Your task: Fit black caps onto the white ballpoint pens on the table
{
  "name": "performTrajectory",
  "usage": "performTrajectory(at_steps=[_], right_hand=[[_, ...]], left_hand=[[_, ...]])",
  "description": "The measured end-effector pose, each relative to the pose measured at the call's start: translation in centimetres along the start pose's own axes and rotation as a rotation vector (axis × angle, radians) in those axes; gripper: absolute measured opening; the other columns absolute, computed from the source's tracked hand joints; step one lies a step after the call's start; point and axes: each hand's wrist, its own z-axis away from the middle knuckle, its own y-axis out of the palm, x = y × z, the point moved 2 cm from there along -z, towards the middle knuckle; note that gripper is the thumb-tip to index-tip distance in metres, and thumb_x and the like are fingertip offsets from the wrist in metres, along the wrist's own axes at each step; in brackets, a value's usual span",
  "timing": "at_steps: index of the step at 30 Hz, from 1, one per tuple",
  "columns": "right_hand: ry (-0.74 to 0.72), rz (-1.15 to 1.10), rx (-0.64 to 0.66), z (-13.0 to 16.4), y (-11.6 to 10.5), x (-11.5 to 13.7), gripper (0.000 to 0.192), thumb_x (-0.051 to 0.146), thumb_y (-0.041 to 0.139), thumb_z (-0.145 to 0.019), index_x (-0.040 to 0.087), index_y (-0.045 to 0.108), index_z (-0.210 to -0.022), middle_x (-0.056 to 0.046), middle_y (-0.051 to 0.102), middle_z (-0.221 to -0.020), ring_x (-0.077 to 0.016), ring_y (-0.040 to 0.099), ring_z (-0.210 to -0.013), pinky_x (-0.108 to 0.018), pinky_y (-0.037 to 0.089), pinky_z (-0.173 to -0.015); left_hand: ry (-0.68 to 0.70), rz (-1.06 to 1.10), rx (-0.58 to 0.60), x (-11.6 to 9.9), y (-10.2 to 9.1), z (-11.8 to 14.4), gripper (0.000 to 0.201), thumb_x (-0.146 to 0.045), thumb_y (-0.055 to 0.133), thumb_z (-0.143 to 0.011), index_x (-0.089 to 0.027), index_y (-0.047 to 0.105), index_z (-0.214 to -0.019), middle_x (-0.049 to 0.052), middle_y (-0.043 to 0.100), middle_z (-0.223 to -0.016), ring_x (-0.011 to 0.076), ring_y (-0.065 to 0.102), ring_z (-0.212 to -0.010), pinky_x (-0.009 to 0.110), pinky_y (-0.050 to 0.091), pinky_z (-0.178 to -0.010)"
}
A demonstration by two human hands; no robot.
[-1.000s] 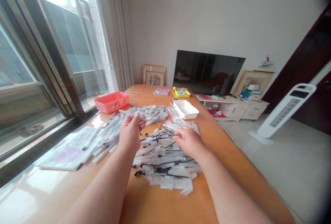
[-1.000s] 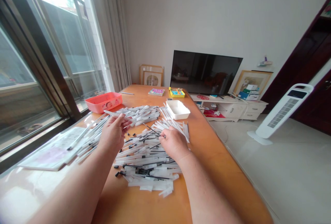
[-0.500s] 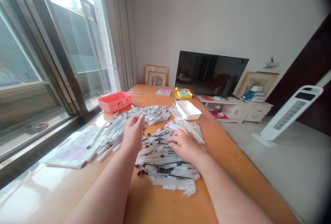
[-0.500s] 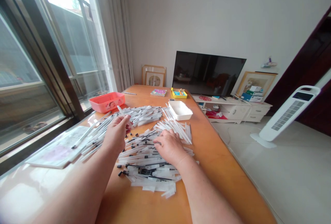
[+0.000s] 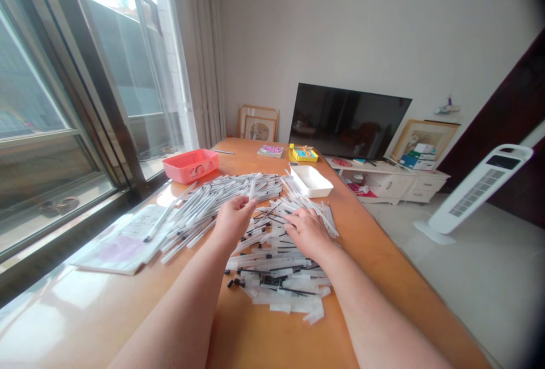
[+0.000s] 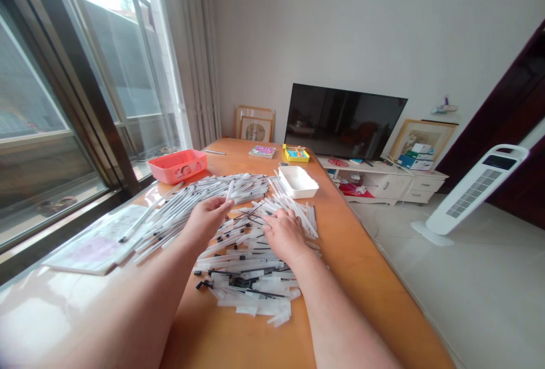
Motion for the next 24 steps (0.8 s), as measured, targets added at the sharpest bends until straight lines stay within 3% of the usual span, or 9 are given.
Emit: performTrajectory(at_steps=[7,11,15,24], right_hand=[[0.036,-0.128,-0.245,-0.3,-0.2,-1.6,0.031,0.02,0.052,-0.093,0.023,0.076,-0.113,-0.007,0.072,-0.108,-0.0248,0.059,-0.111,-0.035,0.044,-0.098],[0.072,-0.136,-0.298,-0.4,-0.4,-2.2,0.03,0.016,0.053,-0.089,0.021,0.075,-0.108,-0.008,0.073,-0.106,-0.0255,0.061,-0.11,-0.036,0.045,-0.097],[0.077,-0.14,-0.283,-0.3,-0.5,-1.8,0.026,0.016,0.055,-0.087,0.022,0.076,-0.102,-0.007,0.074,-0.101,-0.0251,0.062,-0.107,-0.035,0.046,-0.095],[-0.075,-0.184,-0.113,0.5,0.1,0.4,0.025,0.02,0.057,-0.089,0.026,0.077,-0.102,-0.006,0.073,-0.102,-0.0229,0.062,-0.105,-0.033,0.047,-0.092]], left_hand=[[0.091,-0.349,0.215,1.1,0.9,0.3,0.038,-0.057,0.065,-0.08,-0.02,0.074,-0.084,-0.002,0.056,-0.061,0.0126,0.046,-0.055,0.025,0.028,-0.052],[0.091,-0.494,0.303,1.7,1.6,0.3,0.035,-0.055,0.066,-0.079,-0.023,0.076,-0.087,-0.001,0.06,-0.065,0.0135,0.048,-0.057,0.026,0.028,-0.052],[0.092,-0.573,0.326,2.0,2.2,0.5,0.031,-0.051,0.065,-0.08,-0.025,0.076,-0.093,0.001,0.069,-0.076,0.0155,0.055,-0.062,0.026,0.031,-0.055],[0.249,-0.591,0.492,1.4,2.7,1.3,0.021,-0.035,0.058,-0.083,-0.024,0.075,-0.088,0.002,0.073,-0.079,0.0172,0.061,-0.07,0.026,0.037,-0.061]])
